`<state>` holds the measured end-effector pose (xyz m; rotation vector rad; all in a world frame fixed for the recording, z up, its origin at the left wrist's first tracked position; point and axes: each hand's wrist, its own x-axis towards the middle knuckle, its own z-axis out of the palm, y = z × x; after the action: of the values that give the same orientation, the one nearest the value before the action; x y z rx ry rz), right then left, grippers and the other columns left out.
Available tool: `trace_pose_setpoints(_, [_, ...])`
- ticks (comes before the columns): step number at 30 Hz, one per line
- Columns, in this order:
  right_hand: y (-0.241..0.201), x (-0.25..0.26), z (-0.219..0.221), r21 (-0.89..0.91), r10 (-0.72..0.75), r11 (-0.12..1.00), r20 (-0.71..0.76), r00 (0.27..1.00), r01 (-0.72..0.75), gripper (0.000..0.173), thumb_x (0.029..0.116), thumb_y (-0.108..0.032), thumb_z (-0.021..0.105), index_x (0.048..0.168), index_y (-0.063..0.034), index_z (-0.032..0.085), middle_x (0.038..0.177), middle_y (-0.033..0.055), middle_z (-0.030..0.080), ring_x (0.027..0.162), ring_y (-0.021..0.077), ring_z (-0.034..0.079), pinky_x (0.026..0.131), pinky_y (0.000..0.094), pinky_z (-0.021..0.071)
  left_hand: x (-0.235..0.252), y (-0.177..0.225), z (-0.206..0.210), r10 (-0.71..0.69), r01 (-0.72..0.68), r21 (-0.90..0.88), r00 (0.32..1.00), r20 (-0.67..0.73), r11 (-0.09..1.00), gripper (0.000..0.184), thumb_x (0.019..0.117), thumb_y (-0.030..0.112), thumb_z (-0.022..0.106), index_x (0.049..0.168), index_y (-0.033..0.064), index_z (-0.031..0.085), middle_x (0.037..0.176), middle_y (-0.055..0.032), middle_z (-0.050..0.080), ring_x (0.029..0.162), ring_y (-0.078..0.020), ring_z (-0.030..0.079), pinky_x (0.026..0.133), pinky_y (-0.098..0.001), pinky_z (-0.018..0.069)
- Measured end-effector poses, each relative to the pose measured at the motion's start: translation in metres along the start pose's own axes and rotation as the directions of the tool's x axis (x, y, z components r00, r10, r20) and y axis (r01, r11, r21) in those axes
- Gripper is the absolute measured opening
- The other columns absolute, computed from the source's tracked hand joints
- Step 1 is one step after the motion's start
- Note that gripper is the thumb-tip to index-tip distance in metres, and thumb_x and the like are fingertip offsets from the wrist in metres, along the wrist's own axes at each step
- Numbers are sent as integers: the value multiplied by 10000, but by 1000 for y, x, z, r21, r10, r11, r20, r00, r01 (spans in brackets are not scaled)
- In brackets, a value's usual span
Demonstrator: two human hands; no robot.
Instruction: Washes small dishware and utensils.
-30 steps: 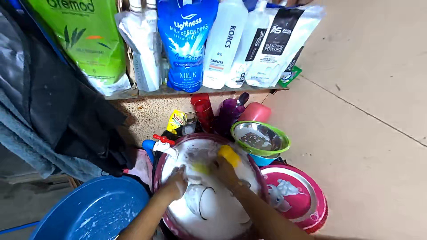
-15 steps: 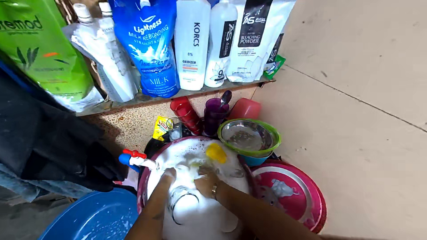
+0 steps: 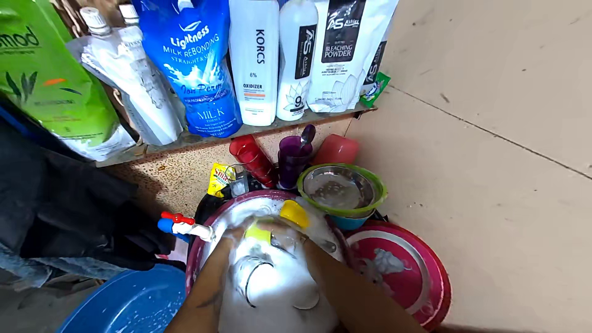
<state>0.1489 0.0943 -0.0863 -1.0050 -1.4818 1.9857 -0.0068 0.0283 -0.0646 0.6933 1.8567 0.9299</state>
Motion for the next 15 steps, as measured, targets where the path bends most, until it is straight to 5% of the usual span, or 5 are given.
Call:
trace_pose_setpoints(5, [-4, -3, 16, 457, 1, 884, -215, 977, 99, 371, 1093, -304, 477, 1371, -80, 575, 1245, 93, 682, 1126, 189, 659, 981, 417, 554, -9, 2, 27, 153, -215, -656, 977, -151, 723, 479, 1004, 242, 655, 1437, 95, 511, 1300, -137, 651, 1168, -255, 638, 976, -462, 546])
trace_pose_setpoints(8, [-12, -4, 41, 559, 54, 813, -353, 934, 165, 456, 1090, -426, 449, 1395, -108, 567, 1279, 107, 673, 1170, 222, 648, 1006, 464, 539, -11, 7, 45, 111, -110, -783, 992, -53, 612, 447, 998, 317, 657, 1389, 117, 570, 1245, -123, 684, 1139, -264, 662, 961, -486, 558])
trace_pose_setpoints(10, [-17, -17, 52, 349, -75, 919, -303, 950, 183, 444, 1100, -353, 450, 1424, -62, 539, 1323, 119, 651, 1216, 188, 624, 1060, 402, 514, -20, 18, 44, 97, -67, -800, 995, -11, 596, 357, 1027, 323, 589, 1304, 99, 613, 1129, -99, 711, 1028, -221, 688, 872, -431, 581])
trace_pose_setpoints(12, [-20, -32, 50, -210, -194, 962, -90, 977, 172, 497, 1101, -315, 428, 1423, 51, 523, 1403, 193, 595, 1347, 210, 535, 1175, 371, 394, -20, 20, 37, 235, -139, -800, 972, 2, 583, 347, 1058, 281, 518, 1338, 78, 552, 1104, -100, 702, 995, -190, 687, 861, -395, 588])
trace_pose_setpoints(15, [-15, -44, 31, -760, -236, 567, 220, 946, 318, 548, 1113, -388, 327, 1419, -16, 586, 1465, 178, 574, 1441, 283, 456, 1246, 450, 263, -30, 40, 31, 202, -222, -688, 973, -111, 691, 522, 989, 244, 662, 1456, 119, 465, 1166, -136, 689, 1006, -233, 693, 850, -434, 591])
